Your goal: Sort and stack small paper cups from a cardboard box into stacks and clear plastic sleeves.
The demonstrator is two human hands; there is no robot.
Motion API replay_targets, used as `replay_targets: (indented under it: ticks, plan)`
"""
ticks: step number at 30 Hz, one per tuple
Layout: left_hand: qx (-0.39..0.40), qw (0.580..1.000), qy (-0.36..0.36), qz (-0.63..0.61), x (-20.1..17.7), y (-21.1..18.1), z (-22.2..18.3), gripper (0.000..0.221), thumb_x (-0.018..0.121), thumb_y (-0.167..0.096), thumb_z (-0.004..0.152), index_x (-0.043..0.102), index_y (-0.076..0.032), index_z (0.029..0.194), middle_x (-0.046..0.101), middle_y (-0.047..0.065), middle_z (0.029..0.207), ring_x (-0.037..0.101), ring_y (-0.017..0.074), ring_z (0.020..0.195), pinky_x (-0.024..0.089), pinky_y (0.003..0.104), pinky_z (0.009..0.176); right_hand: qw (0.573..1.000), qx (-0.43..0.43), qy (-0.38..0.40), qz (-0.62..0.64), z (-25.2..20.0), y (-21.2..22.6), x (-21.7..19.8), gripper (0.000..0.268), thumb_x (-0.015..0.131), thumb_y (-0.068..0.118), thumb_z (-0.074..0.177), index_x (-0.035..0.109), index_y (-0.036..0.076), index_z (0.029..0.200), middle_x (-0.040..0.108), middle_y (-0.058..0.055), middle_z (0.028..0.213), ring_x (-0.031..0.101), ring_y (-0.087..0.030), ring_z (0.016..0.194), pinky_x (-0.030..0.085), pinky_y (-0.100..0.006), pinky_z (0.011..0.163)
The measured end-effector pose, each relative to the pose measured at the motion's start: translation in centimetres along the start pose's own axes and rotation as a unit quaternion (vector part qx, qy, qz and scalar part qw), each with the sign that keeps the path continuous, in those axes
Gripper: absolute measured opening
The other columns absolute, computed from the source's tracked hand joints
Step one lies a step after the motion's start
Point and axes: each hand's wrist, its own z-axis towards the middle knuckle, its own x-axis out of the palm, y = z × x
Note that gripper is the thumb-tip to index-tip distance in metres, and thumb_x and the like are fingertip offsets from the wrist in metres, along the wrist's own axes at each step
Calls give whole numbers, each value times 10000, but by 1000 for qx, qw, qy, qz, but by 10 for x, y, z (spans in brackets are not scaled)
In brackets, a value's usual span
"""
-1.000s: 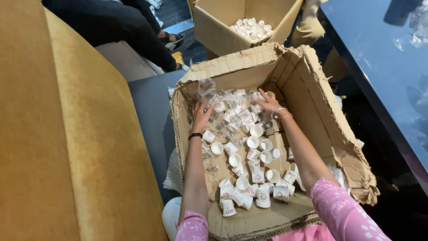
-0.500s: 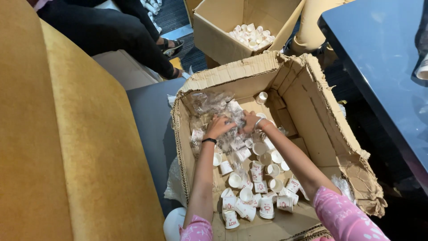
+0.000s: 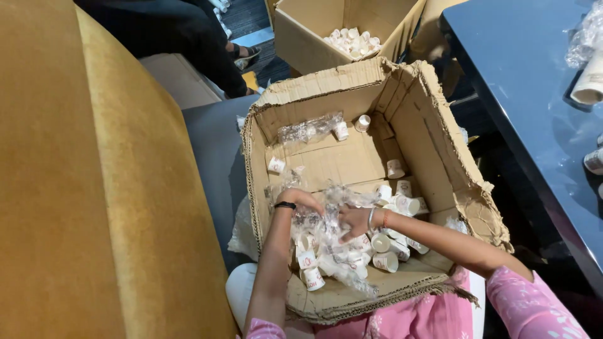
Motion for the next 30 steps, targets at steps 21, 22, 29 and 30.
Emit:
replay_targets:
  ticks: [21, 22, 29, 30]
  plan:
    - [-53, 691, -605, 392, -60, -62, -25, 820, 825, -434, 752, 528, -112, 1445, 432, 188, 1528, 276, 374, 1490, 235, 593, 1221, 882, 282, -374, -51, 67, -194, -170, 909, 771, 623, 743, 461, 199, 1484, 460, -185, 1406, 511, -505, 1219, 468, -622, 981]
    - [-49, 689, -608, 393, -68, -56, -11, 820, 825, -434, 752, 528, -112, 1445, 432, 188, 1528, 276, 374, 1490, 235, 593, 1221, 880, 284, -377, -54, 64, -193, -168, 909, 771, 623, 743, 461, 199, 1484, 460, -185, 1406, 511, -505, 1219, 468, -622, 981]
    - [85, 794, -600, 41, -97, -65, 60, 619, 832, -378, 804, 617, -377, 1384, 321, 197, 1595, 151, 456, 1522, 166, 656, 1186, 950, 191, -245, -5, 63, -184, -110, 521, 762, 450, 730, 687, 172, 1165, 585, -234, 1215, 526, -477, 1184, 470, -521, 1021]
    - [74, 807, -586, 16, -94, -78, 57, 603, 819, -339, 804, 643, -375, 1380, 307, 185, 1584, 136, 472, 1524, 212, 677, 1148, 956, 141, -259, 10, 67, -191, -94, 438, 760, 469, 738, 751, 148, 1037, 654, -215, 1127, 537, -440, 1182, 460, -495, 1035]
